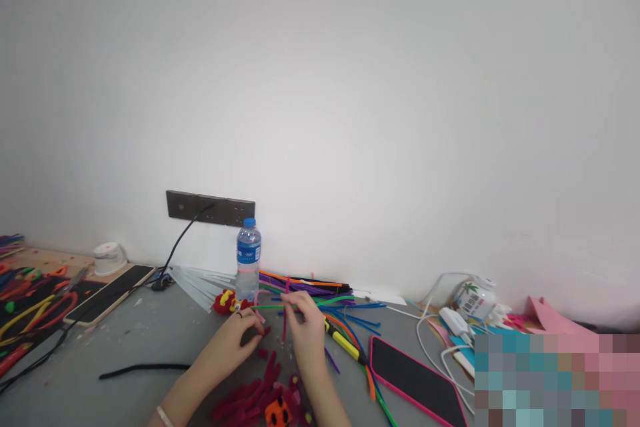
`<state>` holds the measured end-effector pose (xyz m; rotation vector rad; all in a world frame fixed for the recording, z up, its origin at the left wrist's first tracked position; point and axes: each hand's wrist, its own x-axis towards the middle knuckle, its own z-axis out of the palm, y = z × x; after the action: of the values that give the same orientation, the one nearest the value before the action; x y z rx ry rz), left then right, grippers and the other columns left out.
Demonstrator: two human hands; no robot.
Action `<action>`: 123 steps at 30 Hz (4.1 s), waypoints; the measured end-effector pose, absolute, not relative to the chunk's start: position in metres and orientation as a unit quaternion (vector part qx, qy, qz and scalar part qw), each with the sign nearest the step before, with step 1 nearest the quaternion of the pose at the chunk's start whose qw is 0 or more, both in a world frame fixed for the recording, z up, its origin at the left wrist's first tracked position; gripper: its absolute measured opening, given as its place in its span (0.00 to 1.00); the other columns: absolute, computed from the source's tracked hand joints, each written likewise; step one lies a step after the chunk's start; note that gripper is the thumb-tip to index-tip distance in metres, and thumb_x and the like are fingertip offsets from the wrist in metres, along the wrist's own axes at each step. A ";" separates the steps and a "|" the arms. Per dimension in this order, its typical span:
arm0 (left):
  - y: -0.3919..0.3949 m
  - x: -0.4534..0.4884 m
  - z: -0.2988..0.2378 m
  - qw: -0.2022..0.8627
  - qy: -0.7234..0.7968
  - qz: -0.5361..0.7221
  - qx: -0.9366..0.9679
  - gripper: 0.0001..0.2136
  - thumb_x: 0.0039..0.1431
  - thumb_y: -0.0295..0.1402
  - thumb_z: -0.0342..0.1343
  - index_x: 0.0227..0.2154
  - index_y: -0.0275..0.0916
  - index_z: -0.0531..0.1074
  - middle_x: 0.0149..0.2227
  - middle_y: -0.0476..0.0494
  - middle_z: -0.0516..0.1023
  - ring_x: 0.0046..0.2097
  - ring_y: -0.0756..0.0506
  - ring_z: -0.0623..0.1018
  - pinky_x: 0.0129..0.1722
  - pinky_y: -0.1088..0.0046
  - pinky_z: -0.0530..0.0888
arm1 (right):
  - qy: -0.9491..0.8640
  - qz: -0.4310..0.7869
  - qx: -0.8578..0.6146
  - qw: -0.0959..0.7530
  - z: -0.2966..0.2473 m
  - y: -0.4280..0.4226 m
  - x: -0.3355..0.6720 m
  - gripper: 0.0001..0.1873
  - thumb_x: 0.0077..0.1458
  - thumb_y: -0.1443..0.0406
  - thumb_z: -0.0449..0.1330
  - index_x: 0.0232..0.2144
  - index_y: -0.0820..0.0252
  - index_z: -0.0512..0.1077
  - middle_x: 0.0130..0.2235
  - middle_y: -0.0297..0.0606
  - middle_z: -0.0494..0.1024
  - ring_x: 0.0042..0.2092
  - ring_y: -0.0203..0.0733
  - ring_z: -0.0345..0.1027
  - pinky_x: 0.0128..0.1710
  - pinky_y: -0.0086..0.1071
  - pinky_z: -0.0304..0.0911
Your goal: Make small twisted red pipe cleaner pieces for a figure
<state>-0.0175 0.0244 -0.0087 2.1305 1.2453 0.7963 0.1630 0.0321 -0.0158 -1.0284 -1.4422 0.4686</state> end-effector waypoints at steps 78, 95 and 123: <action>0.011 0.000 0.011 0.665 0.255 0.446 0.542 0.20 0.43 0.45 0.68 0.19 0.38 0.63 0.18 0.53 0.69 0.22 0.51 0.69 0.24 0.77 0.61 | -0.481 0.657 -0.261 0.518 0.001 0.007 0.146 0.17 0.44 0.56 0.70 0.29 0.62 0.71 0.24 0.29 0.72 0.19 0.28 0.61 0.15 0.20 0.53; 0.013 -0.008 0.018 0.609 0.291 0.486 0.555 0.16 0.45 0.44 0.67 0.30 0.36 0.77 0.25 0.50 0.70 0.28 0.50 0.66 0.27 0.78 0.63 | -0.497 0.653 -0.324 0.471 0.008 0.004 0.149 0.20 0.40 0.53 0.71 0.20 0.62 0.69 0.16 0.23 0.61 0.19 0.27 0.47 0.19 0.24 0.42; 0.017 -0.007 0.014 0.573 0.321 0.550 0.516 0.14 0.40 0.39 0.70 0.18 0.36 0.73 0.22 0.50 0.70 0.28 0.49 0.69 0.28 0.76 0.65 | -0.484 0.639 -0.337 0.493 0.004 0.007 0.147 0.19 0.40 0.53 0.71 0.19 0.62 0.72 0.17 0.26 0.66 0.20 0.28 0.53 0.22 0.25 0.45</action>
<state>-0.0073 0.0167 0.0141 1.2088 0.7536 1.2905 0.1465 0.0071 0.0037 -0.8184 -1.1737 1.5507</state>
